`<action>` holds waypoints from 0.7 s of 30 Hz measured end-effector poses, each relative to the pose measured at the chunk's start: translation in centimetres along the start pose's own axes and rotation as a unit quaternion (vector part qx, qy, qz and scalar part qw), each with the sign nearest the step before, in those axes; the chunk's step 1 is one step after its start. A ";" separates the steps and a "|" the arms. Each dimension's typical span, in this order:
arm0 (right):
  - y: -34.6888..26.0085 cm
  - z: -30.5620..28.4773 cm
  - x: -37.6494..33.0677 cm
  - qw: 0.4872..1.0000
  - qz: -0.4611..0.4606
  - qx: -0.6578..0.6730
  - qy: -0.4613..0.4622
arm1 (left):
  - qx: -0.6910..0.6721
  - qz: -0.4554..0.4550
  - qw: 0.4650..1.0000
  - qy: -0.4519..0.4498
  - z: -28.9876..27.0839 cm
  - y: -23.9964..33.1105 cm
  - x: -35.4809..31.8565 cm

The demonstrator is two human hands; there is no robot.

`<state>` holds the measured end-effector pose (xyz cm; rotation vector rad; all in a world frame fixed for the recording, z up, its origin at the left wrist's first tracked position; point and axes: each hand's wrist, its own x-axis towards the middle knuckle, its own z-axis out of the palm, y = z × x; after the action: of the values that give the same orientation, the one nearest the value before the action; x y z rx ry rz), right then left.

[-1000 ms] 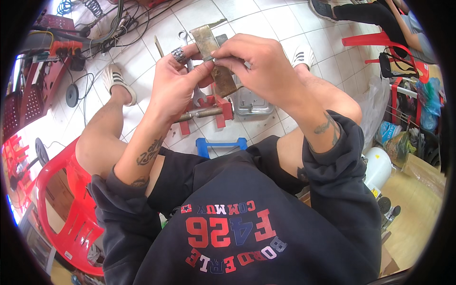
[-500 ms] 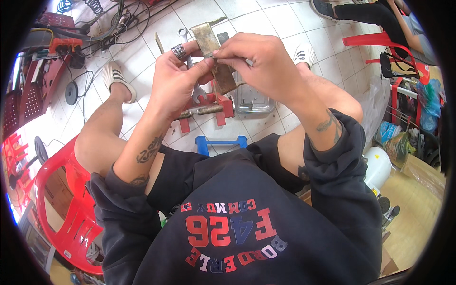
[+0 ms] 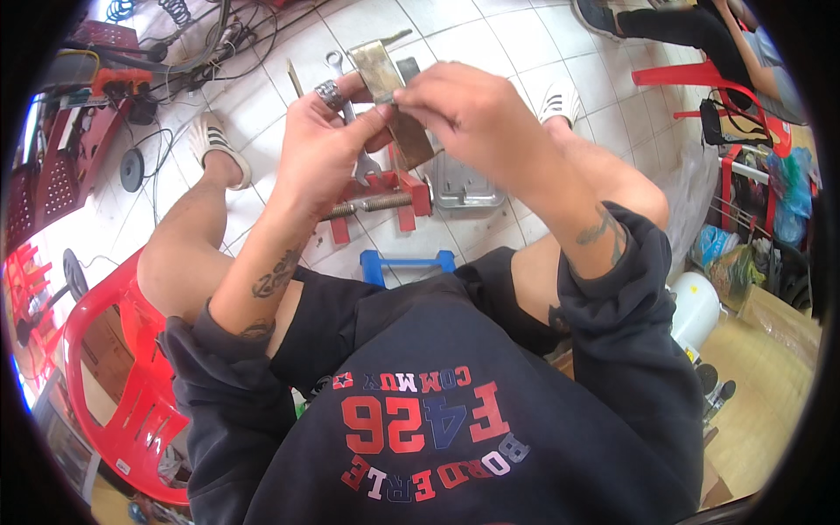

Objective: The person sits on the floor and assembles a metal bracket using a wrench and a screwdriver. They pick up a metal plate, insert a bolt, and tighten it with a wrench. They also use a screwdriver to adjust a screw on the bracket. The person handles the parts and tools directly on the floor.

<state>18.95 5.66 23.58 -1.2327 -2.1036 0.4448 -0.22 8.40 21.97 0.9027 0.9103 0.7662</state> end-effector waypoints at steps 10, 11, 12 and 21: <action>-1.7 -0.9 1.4 0.997 0.041 -0.004 -0.058 | 0.079 0.004 0.997 -0.010 -0.7 -0.4 0.7; -1.5 -1.0 1.7 0.998 0.037 -0.001 -0.057 | 0.065 -0.001 0.998 -0.020 -0.6 -0.1 0.9; -1.7 -1.2 1.5 0.997 0.039 -0.001 -0.067 | 0.047 -0.006 0.998 -0.033 -0.5 -0.2 0.6; -1.4 -1.1 1.1 0.958 0.218 0.162 -0.096 | 0.071 -0.009 0.997 -0.033 -0.1 1.3 -0.6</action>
<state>18.45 5.93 25.61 -1.4965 -1.8005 1.0991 -0.76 8.48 23.27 1.0378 0.9229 0.6581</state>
